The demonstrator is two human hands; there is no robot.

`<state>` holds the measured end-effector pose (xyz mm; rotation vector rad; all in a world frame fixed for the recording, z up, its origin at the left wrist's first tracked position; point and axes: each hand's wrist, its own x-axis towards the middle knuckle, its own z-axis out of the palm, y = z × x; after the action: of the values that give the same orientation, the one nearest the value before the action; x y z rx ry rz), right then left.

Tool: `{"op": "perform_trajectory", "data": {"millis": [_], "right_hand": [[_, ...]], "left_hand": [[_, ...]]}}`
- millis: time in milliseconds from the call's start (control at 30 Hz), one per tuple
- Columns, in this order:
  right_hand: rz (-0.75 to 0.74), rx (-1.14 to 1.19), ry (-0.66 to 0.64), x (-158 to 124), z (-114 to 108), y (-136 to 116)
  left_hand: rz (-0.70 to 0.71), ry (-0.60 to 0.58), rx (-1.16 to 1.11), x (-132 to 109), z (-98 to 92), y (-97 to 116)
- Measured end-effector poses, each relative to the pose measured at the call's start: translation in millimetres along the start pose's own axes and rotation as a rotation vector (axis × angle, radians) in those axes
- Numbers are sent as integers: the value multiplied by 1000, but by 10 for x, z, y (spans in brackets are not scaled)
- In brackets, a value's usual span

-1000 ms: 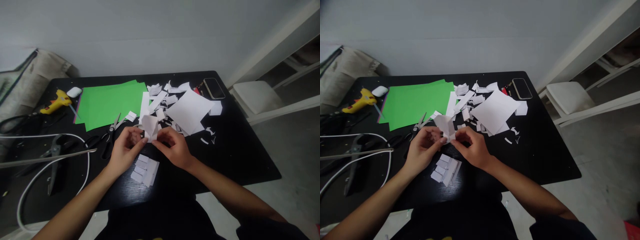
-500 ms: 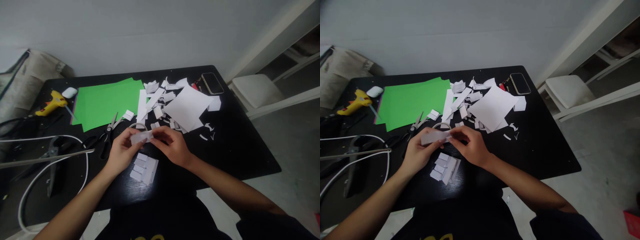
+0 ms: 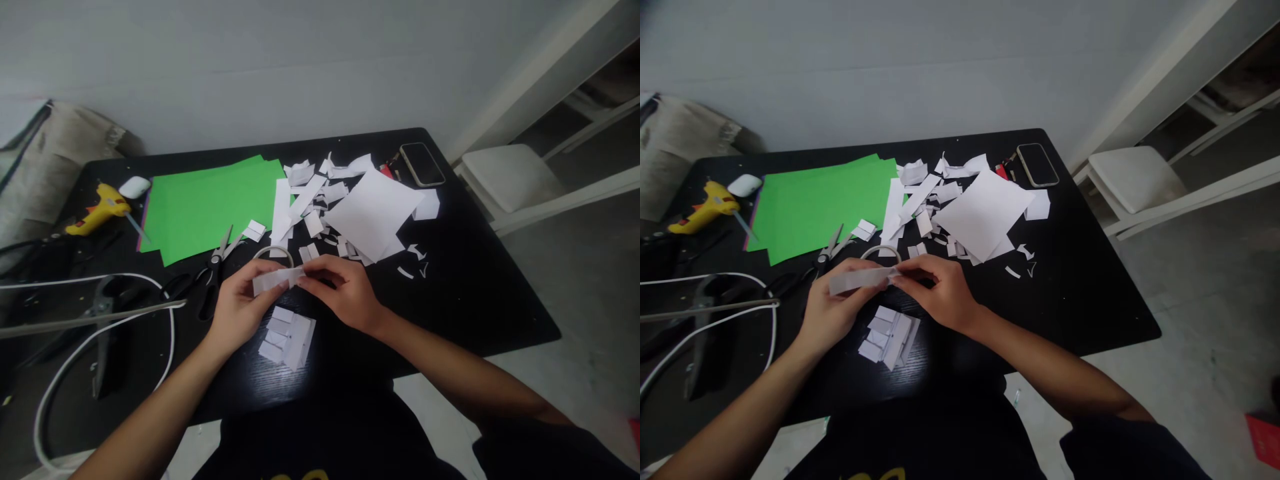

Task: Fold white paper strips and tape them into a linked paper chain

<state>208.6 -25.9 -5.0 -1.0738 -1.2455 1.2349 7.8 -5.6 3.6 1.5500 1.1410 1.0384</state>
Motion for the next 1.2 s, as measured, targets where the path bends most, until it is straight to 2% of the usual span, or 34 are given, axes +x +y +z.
{"op": "perform_trajectory", "data": {"millis": [267,533,800,1067,1200], "right_hand": [[46,84,-21,6,9,1],[61,101,-44,7,-4,-9],[32,54,-25,1,3,8],[120,117,-22,15,4,-22],[198,182,-91,34,-3,-9]], "left_hand": [[-121,-100,-164,-33,15,-81],[-1,-13,-138,-23,25,-58],[-26,-45,-149,-32,38,-69],[-34,-4,-200,-10,92,10],[-42,37,-225,-9,109,30]]}}
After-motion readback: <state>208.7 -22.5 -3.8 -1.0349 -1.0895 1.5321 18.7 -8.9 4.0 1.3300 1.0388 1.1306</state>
